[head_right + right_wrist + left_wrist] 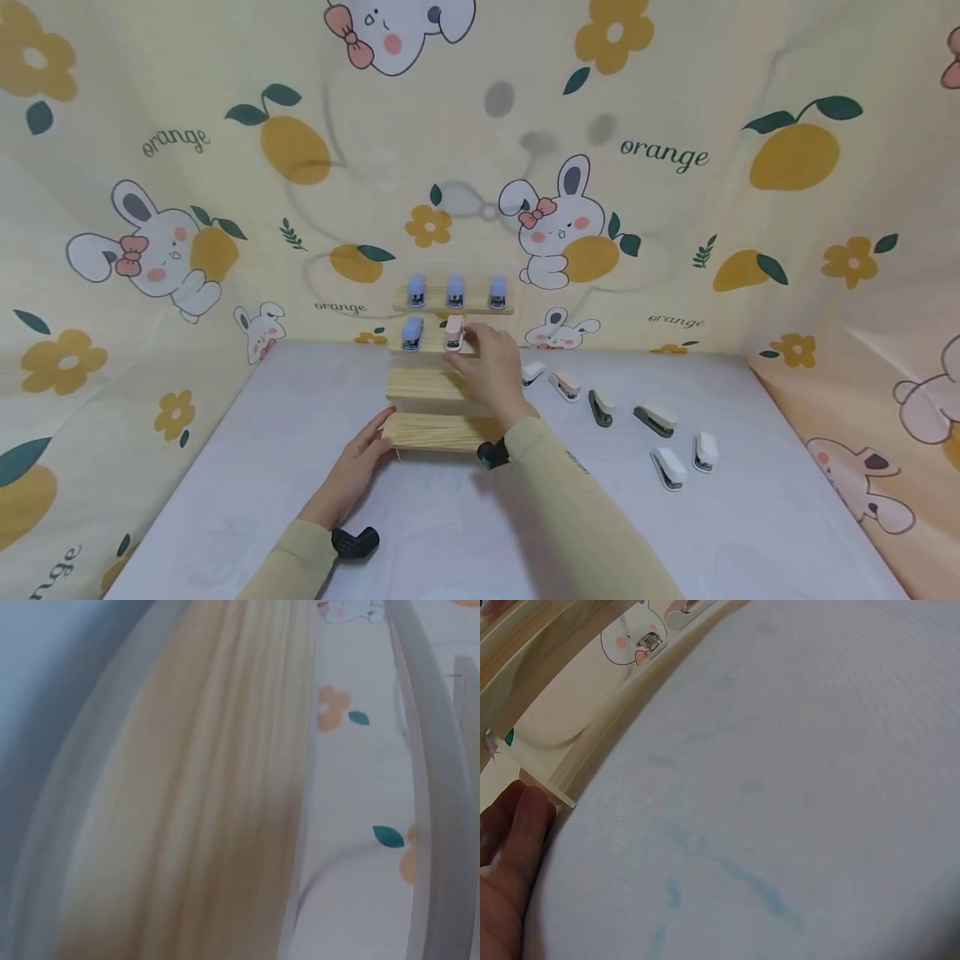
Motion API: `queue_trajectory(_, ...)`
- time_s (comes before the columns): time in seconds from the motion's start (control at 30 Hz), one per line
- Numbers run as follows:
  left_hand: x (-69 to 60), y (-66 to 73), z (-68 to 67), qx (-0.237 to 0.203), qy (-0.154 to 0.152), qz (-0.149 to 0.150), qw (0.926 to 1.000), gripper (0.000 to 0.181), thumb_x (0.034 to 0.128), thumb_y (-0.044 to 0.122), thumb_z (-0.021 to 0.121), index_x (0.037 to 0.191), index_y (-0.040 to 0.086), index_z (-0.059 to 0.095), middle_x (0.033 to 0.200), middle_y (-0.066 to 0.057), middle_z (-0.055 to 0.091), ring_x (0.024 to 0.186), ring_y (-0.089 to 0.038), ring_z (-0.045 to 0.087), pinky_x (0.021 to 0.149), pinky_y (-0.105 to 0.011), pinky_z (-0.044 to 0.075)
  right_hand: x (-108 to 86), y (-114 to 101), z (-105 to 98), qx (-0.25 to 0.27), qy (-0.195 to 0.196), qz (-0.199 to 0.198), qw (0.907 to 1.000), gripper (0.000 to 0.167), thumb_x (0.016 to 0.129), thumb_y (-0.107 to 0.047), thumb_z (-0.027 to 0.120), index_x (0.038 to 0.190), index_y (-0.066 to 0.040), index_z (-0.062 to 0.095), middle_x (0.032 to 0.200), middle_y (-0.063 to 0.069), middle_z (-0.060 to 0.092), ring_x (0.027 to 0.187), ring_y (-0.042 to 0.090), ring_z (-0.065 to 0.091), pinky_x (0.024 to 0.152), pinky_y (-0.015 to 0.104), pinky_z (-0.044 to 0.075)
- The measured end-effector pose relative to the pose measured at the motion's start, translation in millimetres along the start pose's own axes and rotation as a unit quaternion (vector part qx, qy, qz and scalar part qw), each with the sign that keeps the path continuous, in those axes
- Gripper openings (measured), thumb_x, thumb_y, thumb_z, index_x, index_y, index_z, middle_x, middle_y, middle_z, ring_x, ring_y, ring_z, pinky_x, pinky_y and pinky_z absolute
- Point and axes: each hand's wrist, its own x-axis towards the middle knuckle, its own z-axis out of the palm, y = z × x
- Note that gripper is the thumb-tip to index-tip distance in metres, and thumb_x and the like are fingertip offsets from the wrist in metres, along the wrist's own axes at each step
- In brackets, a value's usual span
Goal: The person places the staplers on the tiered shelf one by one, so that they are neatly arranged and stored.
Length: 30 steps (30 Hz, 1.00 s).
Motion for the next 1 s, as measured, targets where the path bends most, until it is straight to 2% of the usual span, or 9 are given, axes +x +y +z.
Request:
queue_trajectory(0.1, 0.1, -1.2, 0.3, -0.001, 0.000, 0.001, 1.0000, 0.051, 0.1001, 0.024, 0.049, 0.148, 0.035, 0.036, 0.152, 0.003, 0.036, 0.138, -0.017, 0.034, 0.113, -0.043, 0.027, -4.0, 2.9, -3.7, 0.008, -0.017, -0.009, 0.9998, 0.050, 0.081, -0.039, 0.078, 0.117, -0.009, 0.064, 0.110, 0.003, 0.066, 0.097, 0.022, 0.050, 0.087, 0.039, 0.041)
queue_trajectory(0.27, -0.5, -2.4, 0.1, 0.000, 0.002, -0.001, 1.0000, 0.052, 0.0995, 0.026, 0.051, 0.149, 0.035, 0.035, 0.152, 0.003, 0.036, 0.138, -0.017, 0.034, 0.114, -0.043, 0.026, -16.5, 11.3, -9.2, -0.012, -0.041, -0.044, 0.9981, 0.049, 0.085, -0.033, 0.075, 0.124, -0.006, 0.059, 0.117, 0.004, 0.061, 0.110, 0.024, 0.047, 0.098, 0.041, 0.038)
queue_trajectory(0.43, -1.6, -1.4, -0.3, -0.014, -0.003, 0.004, 0.9999, 0.053, 0.1002, 0.023, 0.050, 0.150, 0.033, 0.034, 0.152, 0.001, 0.035, 0.138, -0.017, 0.033, 0.114, -0.042, 0.026, -26.5, 20.7, -19.0, 0.007, -0.024, -0.060, 0.9979, 0.047, 0.085, -0.024, 0.076, 0.124, -0.005, 0.058, 0.121, 0.008, 0.058, 0.114, 0.026, 0.049, 0.101, 0.045, 0.038)
queue_trajectory(0.63, -2.5, 1.6, -0.1, -0.014, -0.005, 0.008, 0.9999, 0.054, 0.1008, 0.021, 0.049, 0.151, 0.031, 0.031, 0.153, -0.002, 0.034, 0.138, -0.019, 0.033, 0.114, -0.044, 0.026, -38.0, 45.8, -41.8, 0.021, -0.004, -0.011, 0.9997, 0.054, 0.088, -0.037, 0.070, 0.130, -0.007, 0.054, 0.127, 0.009, 0.054, 0.115, 0.028, 0.047, 0.099, 0.049, 0.040)
queue_trajectory(0.83, -2.0, 3.4, -0.2, -0.005, -0.003, -0.002, 1.0000, 0.053, 0.1002, 0.024, 0.050, 0.149, 0.034, 0.034, 0.151, 0.002, 0.037, 0.136, -0.016, 0.036, 0.113, -0.041, 0.029, -50.6, 85.7, -65.4, 0.069, -0.026, 0.076, 0.9944, 0.065, 0.086, -0.040, 0.073, 0.136, -0.007, 0.048, 0.134, 0.012, 0.049, 0.121, 0.032, 0.043, 0.099, 0.052, 0.042)
queue_trajectory(1.0, -2.5, 3.9, 0.5, -0.011, -0.007, 0.004, 0.9999, 0.053, 0.1003, 0.022, 0.050, 0.150, 0.033, 0.034, 0.153, 0.000, 0.035, 0.137, -0.018, 0.035, 0.113, -0.042, 0.028, -60.7, 118.2, -80.6, 0.044, -0.034, 0.135, 0.9894, 0.074, 0.084, -0.049, 0.071, 0.139, -0.007, 0.045, 0.138, 0.013, 0.046, 0.126, 0.034, 0.038, 0.102, 0.055, 0.037)
